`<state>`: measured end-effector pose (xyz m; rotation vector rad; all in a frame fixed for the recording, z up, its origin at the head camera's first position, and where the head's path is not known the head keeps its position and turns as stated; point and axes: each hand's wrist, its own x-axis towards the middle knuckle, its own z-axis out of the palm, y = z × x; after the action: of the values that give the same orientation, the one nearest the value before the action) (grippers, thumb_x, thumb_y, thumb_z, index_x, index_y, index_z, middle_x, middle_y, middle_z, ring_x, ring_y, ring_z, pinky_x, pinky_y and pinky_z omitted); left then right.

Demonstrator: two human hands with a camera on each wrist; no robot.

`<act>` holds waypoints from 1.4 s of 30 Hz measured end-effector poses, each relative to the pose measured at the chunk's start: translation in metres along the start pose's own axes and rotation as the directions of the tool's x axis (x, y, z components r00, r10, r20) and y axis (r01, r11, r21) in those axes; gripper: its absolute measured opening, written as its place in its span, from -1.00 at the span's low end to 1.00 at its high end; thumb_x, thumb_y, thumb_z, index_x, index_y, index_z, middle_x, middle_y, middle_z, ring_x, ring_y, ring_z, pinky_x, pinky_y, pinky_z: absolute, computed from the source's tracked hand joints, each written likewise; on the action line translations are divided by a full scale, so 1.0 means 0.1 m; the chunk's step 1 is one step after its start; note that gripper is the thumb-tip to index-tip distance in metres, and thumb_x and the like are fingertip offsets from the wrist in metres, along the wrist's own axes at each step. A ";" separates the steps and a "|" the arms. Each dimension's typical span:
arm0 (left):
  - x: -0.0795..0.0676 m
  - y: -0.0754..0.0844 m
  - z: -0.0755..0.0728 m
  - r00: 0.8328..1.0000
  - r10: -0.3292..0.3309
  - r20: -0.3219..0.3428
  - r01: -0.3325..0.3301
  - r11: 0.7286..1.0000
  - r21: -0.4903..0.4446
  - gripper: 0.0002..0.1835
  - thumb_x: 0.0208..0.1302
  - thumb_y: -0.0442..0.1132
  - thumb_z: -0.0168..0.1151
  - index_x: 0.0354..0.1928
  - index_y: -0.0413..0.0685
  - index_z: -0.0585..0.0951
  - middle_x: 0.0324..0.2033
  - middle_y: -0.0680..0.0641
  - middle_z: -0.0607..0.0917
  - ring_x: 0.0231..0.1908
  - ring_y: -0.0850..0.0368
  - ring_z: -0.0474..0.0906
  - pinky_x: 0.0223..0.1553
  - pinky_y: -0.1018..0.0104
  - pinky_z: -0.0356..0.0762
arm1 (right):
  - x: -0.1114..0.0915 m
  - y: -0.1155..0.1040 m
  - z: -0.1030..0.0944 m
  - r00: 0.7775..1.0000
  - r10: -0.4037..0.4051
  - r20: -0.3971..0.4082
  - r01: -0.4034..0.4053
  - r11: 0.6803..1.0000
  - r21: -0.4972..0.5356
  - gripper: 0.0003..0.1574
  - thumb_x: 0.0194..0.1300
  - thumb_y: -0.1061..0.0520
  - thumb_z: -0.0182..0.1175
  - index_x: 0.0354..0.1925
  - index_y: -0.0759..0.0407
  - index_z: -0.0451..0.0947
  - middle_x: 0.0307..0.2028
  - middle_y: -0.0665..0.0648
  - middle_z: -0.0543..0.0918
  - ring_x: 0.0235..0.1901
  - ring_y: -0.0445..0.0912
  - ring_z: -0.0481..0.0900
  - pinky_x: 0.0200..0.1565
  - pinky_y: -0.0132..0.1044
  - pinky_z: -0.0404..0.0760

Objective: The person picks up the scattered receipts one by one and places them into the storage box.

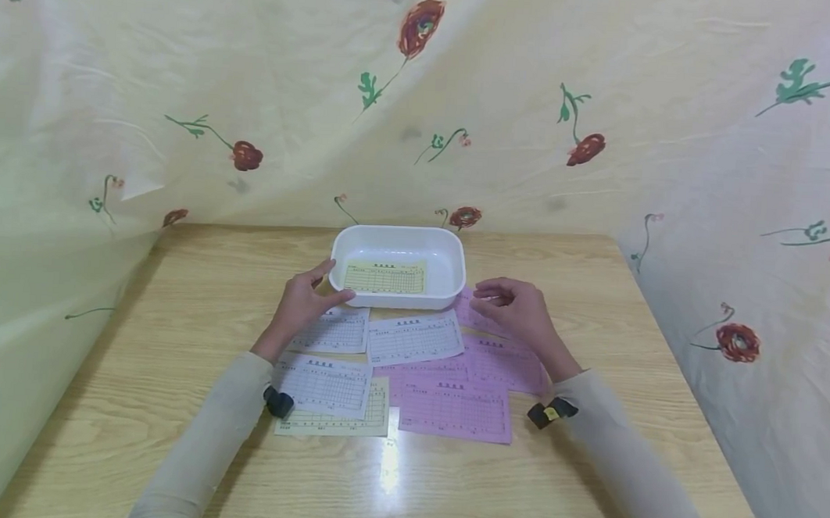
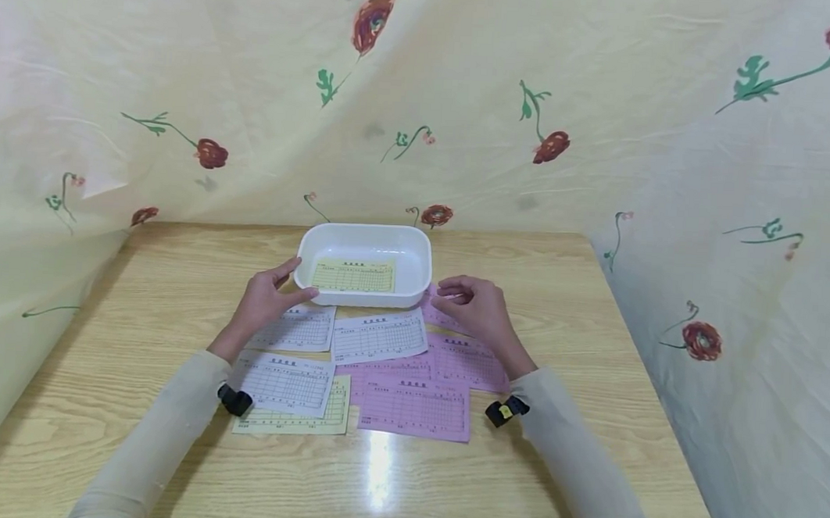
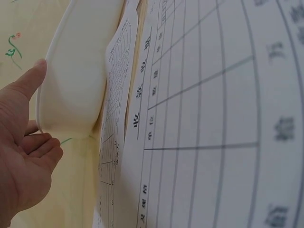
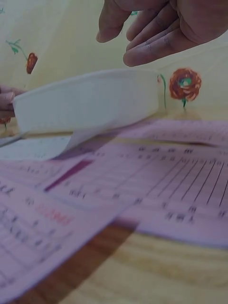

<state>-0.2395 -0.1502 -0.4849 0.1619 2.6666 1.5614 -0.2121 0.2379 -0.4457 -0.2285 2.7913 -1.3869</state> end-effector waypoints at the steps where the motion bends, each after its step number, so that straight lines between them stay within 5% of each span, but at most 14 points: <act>1: 0.00 0.00 0.00 1.000 -0.001 0.000 0.001 1.000 -0.001 0.01 0.14 0.20 0.51 0.54 -0.03 0.30 0.54 -0.05 0.27 0.53 -0.17 0.13 0.50 -0.17 0.19 | 0.00 0.01 0.03 1.000 0.012 0.008 -0.012 1.000 -0.004 -0.60 0.27 0.07 0.46 0.05 0.13 0.70 -0.07 0.15 0.79 -0.17 -0.01 0.77 -0.16 -0.28 0.76; 14: -0.01 0.00 0.00 1.000 -0.009 0.000 0.009 1.000 -0.008 0.02 0.12 0.20 0.52 0.54 -0.03 0.29 0.55 -0.05 0.24 0.54 -0.16 0.12 0.51 -0.14 0.19 | 0.01 0.18 0.29 0.990 0.089 0.105 -0.092 0.995 0.029 -0.51 0.23 0.05 0.48 0.09 0.18 0.67 -0.03 0.20 0.77 -0.12 0.02 0.76 -0.15 -0.24 0.79; 42: 0.01 0.01 0.00 1.000 -0.030 0.006 0.030 0.999 -0.013 0.01 0.14 0.18 0.51 0.55 -0.02 0.29 0.56 -0.05 0.21 0.54 -0.15 0.11 0.50 -0.11 0.22 | 0.00 0.12 0.46 0.962 0.192 0.193 -0.193 0.981 -0.016 -0.37 0.21 0.06 0.48 0.21 0.18 0.58 -0.04 0.17 0.76 -0.02 0.03 0.73 0.05 -0.12 0.75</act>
<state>-0.2403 -0.1499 -0.4840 0.1252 2.6411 1.5662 -0.2102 0.2090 -0.4830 -0.0831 2.5752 -1.2519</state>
